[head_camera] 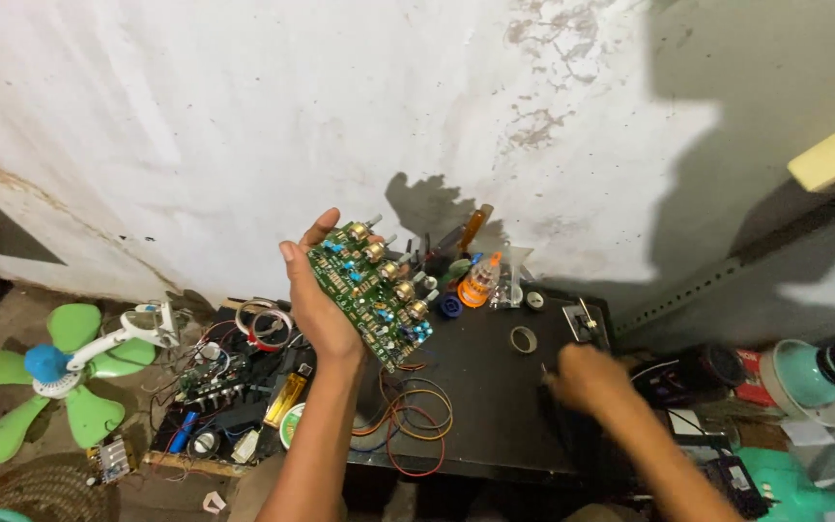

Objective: Inspecting and cleaning a circuit board using a cloth and a small tool on a workbench.

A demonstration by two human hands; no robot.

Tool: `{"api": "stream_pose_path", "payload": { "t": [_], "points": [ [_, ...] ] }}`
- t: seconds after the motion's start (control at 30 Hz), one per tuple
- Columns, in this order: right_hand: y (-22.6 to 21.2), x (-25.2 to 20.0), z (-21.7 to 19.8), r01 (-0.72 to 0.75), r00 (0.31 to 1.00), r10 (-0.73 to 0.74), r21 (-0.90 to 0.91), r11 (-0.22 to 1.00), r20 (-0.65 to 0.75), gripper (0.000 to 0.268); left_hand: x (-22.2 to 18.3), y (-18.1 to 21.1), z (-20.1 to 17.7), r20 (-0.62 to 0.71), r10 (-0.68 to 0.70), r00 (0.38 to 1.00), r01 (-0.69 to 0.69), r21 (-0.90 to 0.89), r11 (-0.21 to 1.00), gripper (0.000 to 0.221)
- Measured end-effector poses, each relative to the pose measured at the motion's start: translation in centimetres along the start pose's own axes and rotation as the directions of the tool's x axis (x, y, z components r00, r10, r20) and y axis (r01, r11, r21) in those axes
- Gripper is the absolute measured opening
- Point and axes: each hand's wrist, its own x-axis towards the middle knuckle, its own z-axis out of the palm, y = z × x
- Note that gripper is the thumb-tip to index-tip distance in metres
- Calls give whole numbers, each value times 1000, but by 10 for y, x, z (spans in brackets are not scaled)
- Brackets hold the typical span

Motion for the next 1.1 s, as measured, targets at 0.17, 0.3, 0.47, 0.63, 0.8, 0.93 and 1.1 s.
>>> {"api": "stream_pose_path", "payload": {
  "t": [0.17, 0.3, 0.47, 0.63, 0.8, 0.93, 1.1],
  "points": [
    [16, 26, 50, -39, 999, 43, 134, 990, -28, 39, 10, -13, -10, -6, 16, 1000, -16, 0, 1000, 69],
    [12, 35, 39, -42, 980, 98, 304, 952, -173, 33, 17, -23, -14, 13, 2, 1000, -1, -72, 997, 67],
    [16, 31, 27, 79, 927, 126, 513, 855, -354, 29, 41, -47, -44, 43, -4, 999, 3, 21, 1000, 69],
    [62, 13, 42, 95, 939, 177, 714, 694, -297, 23, -8, -34, 4, 101, -122, 987, 126, -29, 992, 64],
    [64, -72, 37, 234, 968, -29, 859, 456, -249, 23, -38, -64, 23, 224, -58, 973, -145, 785, 603, 66],
    [44, -101, 28, 225, 974, -59, 947, 230, -218, 28, -57, -101, 17, 435, -122, 892, -289, 757, 587, 58],
    [29, -97, 25, 398, 916, -34, 897, 193, -399, 48, -77, -104, 22, 464, -282, 840, -174, 722, 669, 53]
  ]
}}
